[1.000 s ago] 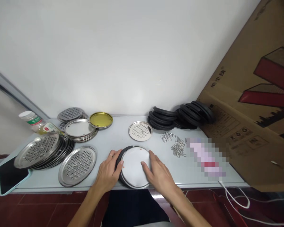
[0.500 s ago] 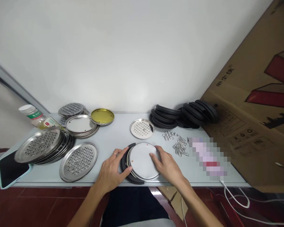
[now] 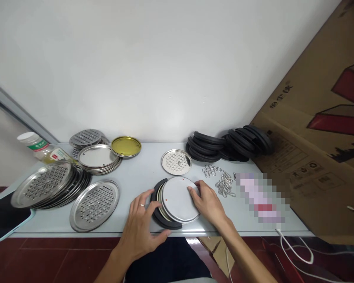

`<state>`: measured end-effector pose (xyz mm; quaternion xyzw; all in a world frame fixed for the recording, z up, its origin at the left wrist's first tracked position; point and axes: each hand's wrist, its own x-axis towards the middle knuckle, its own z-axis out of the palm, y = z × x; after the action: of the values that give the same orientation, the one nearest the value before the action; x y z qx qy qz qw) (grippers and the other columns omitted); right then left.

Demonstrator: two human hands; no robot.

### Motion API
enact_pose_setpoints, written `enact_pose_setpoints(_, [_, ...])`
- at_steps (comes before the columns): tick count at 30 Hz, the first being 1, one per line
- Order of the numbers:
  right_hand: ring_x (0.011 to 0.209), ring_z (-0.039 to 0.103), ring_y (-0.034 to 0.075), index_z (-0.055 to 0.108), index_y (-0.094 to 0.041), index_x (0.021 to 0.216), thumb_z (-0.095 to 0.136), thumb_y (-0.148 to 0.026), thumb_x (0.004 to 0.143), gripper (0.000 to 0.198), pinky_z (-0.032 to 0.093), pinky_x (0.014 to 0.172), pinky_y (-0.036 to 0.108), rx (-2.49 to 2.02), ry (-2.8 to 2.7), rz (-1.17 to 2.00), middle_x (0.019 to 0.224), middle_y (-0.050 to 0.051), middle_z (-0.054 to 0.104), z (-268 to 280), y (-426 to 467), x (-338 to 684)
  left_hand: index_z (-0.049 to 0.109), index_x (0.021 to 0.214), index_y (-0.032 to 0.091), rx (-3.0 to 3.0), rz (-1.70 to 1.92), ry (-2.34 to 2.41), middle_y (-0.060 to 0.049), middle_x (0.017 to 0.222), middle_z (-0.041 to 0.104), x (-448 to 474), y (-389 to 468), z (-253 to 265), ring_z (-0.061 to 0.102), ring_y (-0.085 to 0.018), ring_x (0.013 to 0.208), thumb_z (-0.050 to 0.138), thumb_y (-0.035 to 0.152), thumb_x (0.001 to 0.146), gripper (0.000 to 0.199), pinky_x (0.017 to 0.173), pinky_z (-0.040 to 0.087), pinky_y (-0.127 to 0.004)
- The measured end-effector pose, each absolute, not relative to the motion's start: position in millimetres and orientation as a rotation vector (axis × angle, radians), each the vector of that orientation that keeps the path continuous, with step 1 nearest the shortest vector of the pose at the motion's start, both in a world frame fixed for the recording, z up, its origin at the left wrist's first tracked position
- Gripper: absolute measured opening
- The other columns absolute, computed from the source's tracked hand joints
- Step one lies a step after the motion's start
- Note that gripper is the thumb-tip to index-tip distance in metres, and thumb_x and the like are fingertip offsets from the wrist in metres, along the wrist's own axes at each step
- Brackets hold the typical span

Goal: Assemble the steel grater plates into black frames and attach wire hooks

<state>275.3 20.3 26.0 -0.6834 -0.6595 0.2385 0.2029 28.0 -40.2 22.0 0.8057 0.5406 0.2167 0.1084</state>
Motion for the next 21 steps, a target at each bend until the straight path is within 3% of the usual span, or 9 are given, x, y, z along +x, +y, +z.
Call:
enact_pose_setpoints(4, [0.099, 0.066, 0.029, 0.059, -0.015, 0.111, 0.041, -0.044, 0.098, 0.036, 0.046, 0.083, 0.035, -1.909, -1.823, 0.662, 0.104, 0.016, 0.071, 25, 20, 279, 0.059, 0.104, 0.024, 2.429, 0.633, 1.594, -0.009, 0.119, 0.062, 40, -38, 29, 0.05, -0.034, 0.119, 0.06, 0.04, 0.086, 0.025, 0.107, 0.03, -0.06])
enact_pose_setpoints(13, [0.091, 0.066, 0.029, 0.058, -0.016, 0.109, 0.044, -0.043, 0.096, 0.033, 0.046, 0.08, 0.037, -1.888, -1.785, 0.664, 0.092, 0.012, 0.07, 28, 31, 289, 0.054, 0.113, 0.022, 2.448, 0.679, 1.683, -0.01, 0.115, 0.064, 47, -38, 31, 0.051, -0.036, 0.118, 0.061, 0.042, 0.085, 0.036, 0.1, 0.037, -0.054])
enact_pose_setpoints(21, [0.099, 0.065, 0.027, 0.058, -0.017, 0.113, 0.047, -0.046, 0.095, 0.036, 0.047, 0.085, 0.036, -1.794, -1.811, 0.734, 0.105, 0.011, 0.07, 24, 25, 291, 0.053, 0.127, 0.022, 2.464, 0.697, 1.679, -0.01, 0.118, 0.066, 50, -40, 27, 0.05, -0.037, 0.124, 0.062, 0.041, 0.084, 0.047, 0.103, 0.038, -0.055])
